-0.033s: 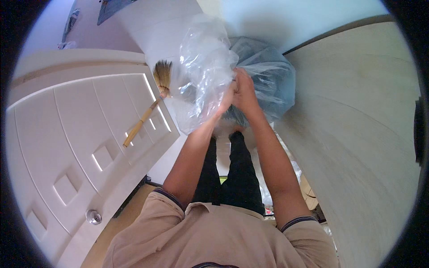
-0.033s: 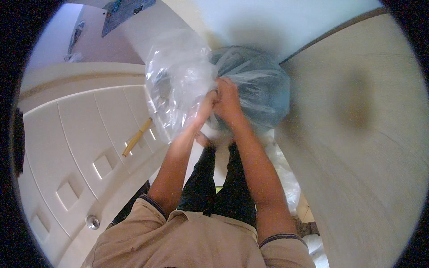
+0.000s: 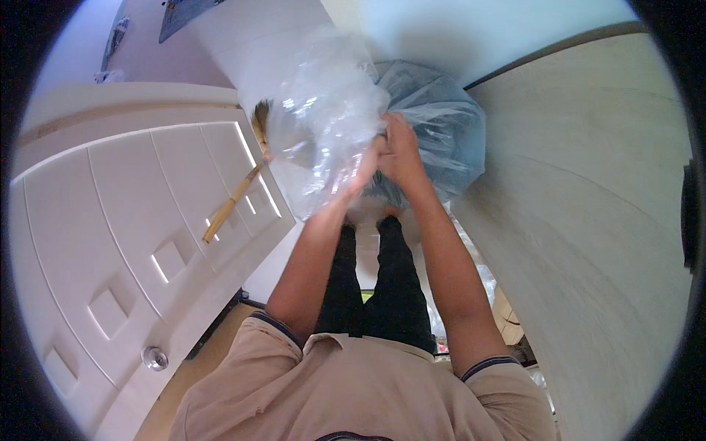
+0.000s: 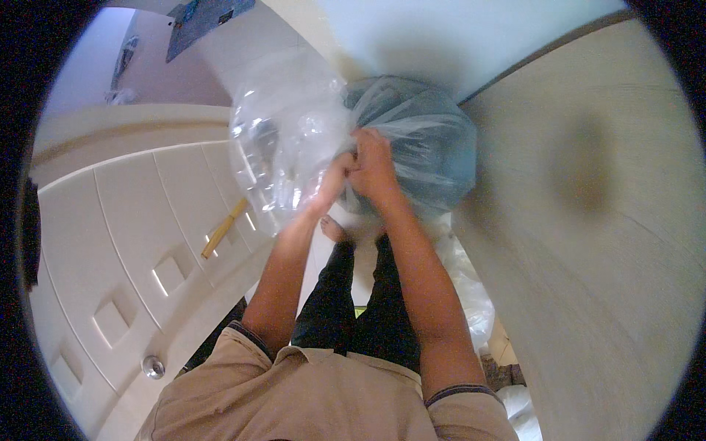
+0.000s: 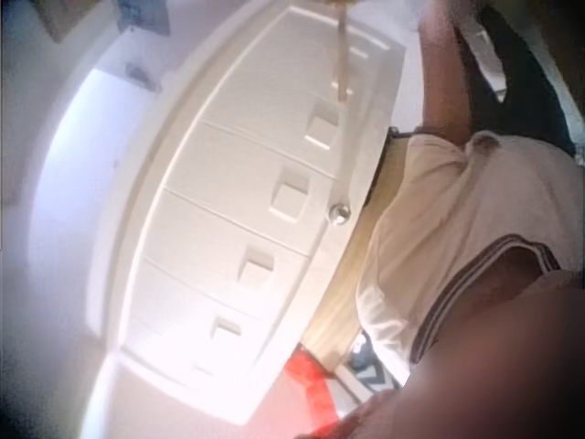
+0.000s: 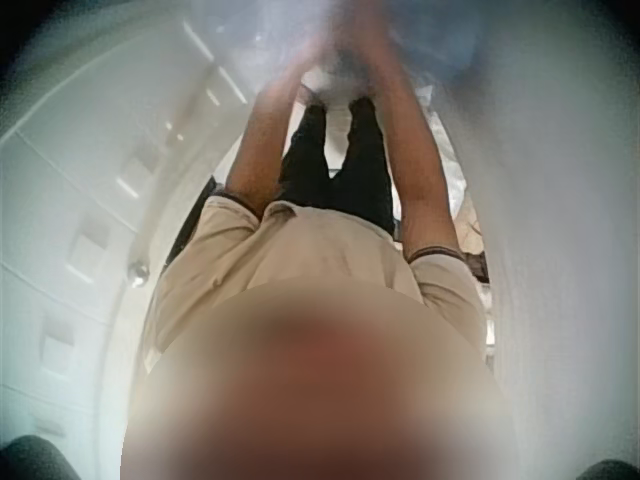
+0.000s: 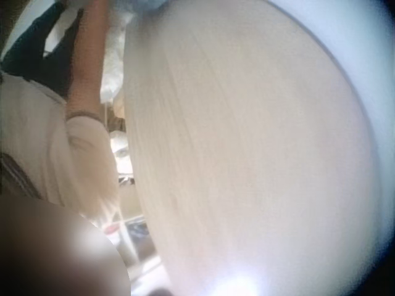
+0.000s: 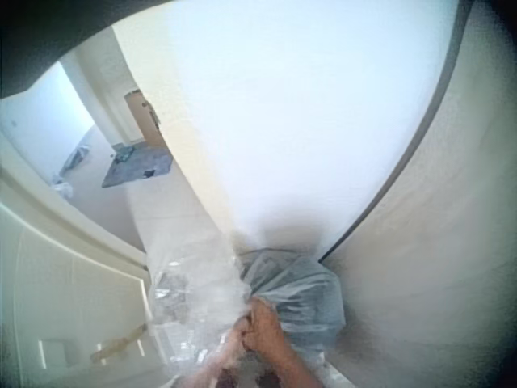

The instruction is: The person wipes the exterior of several suitcases with a blue cloth while holding a small bottle. They then pick up a large plastic-wrapped bundle and place it on top of the suitcases.

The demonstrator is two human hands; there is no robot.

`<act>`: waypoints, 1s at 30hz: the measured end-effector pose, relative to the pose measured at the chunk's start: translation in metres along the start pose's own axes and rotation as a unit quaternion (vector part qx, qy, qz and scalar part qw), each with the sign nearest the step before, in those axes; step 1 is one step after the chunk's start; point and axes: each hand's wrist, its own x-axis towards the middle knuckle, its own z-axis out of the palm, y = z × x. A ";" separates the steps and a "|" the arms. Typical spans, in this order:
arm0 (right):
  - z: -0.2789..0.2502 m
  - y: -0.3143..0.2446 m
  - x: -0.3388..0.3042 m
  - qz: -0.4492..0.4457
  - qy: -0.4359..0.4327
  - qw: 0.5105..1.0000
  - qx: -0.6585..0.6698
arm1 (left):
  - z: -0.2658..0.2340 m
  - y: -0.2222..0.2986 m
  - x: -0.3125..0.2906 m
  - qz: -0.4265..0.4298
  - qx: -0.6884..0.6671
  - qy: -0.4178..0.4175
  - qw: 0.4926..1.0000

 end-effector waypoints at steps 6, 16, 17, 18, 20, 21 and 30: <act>-0.015 0.009 -0.003 0.204 -0.096 0.940 0.255 | -0.037 -0.015 0.000 0.001 -0.098 -0.257 0.961; -0.034 -0.092 -0.012 -0.017 0.074 0.991 -0.108 | -0.025 0.035 -0.024 0.005 0.227 -0.062 0.972; -0.027 -0.096 -0.010 -0.065 0.042 0.989 -0.124 | -0.018 0.031 -0.031 0.031 0.234 -0.041 0.971; -0.018 -0.094 -0.006 -0.004 -0.003 0.994 -0.105 | -0.014 0.027 -0.038 0.056 0.242 -0.019 0.969; -0.004 -0.069 0.011 0.071 -0.119 0.987 -0.078 | -0.011 0.022 -0.051 0.110 0.261 0.026 0.959; 0.003 -0.050 0.024 0.075 -0.131 0.986 -0.073 | -0.014 0.022 -0.052 0.121 0.271 -0.003 0.955; -0.017 -0.049 -0.001 -0.024 0.009 0.994 -0.104 | -0.031 0.057 -0.062 0.207 0.431 -0.038 0.877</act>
